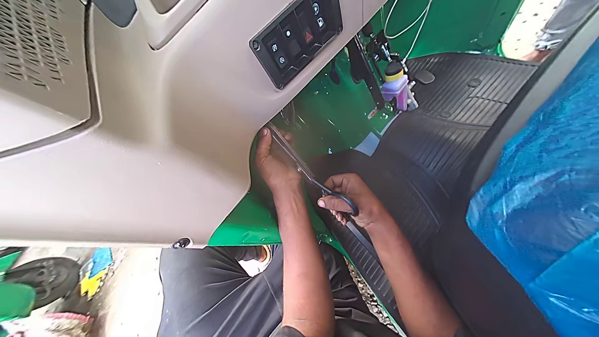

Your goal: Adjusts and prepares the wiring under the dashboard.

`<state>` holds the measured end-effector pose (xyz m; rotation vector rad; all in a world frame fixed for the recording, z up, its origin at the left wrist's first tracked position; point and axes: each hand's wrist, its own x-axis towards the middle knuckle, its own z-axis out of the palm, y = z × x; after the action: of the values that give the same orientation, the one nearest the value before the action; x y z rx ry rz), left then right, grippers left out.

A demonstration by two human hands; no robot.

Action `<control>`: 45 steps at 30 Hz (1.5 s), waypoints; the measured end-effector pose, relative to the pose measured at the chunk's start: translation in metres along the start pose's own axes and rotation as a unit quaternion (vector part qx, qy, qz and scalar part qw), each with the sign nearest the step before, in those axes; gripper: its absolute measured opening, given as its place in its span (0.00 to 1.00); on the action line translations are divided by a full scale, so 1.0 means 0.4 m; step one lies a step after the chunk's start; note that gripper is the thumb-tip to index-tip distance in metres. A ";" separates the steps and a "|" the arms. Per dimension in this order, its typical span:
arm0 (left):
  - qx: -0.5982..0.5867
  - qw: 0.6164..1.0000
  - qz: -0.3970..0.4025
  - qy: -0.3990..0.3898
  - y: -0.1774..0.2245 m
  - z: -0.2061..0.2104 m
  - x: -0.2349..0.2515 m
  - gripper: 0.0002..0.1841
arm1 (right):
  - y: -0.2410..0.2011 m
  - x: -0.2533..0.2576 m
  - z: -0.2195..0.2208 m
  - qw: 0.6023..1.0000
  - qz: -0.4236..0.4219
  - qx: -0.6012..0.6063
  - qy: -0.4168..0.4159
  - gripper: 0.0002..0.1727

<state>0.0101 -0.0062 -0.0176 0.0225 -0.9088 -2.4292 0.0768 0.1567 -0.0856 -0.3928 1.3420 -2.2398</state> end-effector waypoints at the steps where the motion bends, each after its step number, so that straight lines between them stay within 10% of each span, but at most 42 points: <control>1: -0.002 1.000 0.001 0.002 -0.001 -0.002 -0.001 0.11 | -0.001 -0.001 0.001 1.000 0.002 -0.004 0.002 0.11; 30: 0.069 0.997 0.035 0.007 0.011 -0.005 -0.018 0.09 | 0.042 0.010 0.005 0.999 -0.026 0.006 -0.031 0.07; 45: 0.056 0.994 0.064 0.076 0.025 0.031 -0.014 0.13 | 0.100 -0.108 -0.049 0.991 -0.119 -0.052 0.041 0.25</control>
<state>0.0172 -0.0023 -0.0030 0.1815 -0.9458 -2.2241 0.1142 0.1794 -0.1299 -0.5269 1.5308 -2.4062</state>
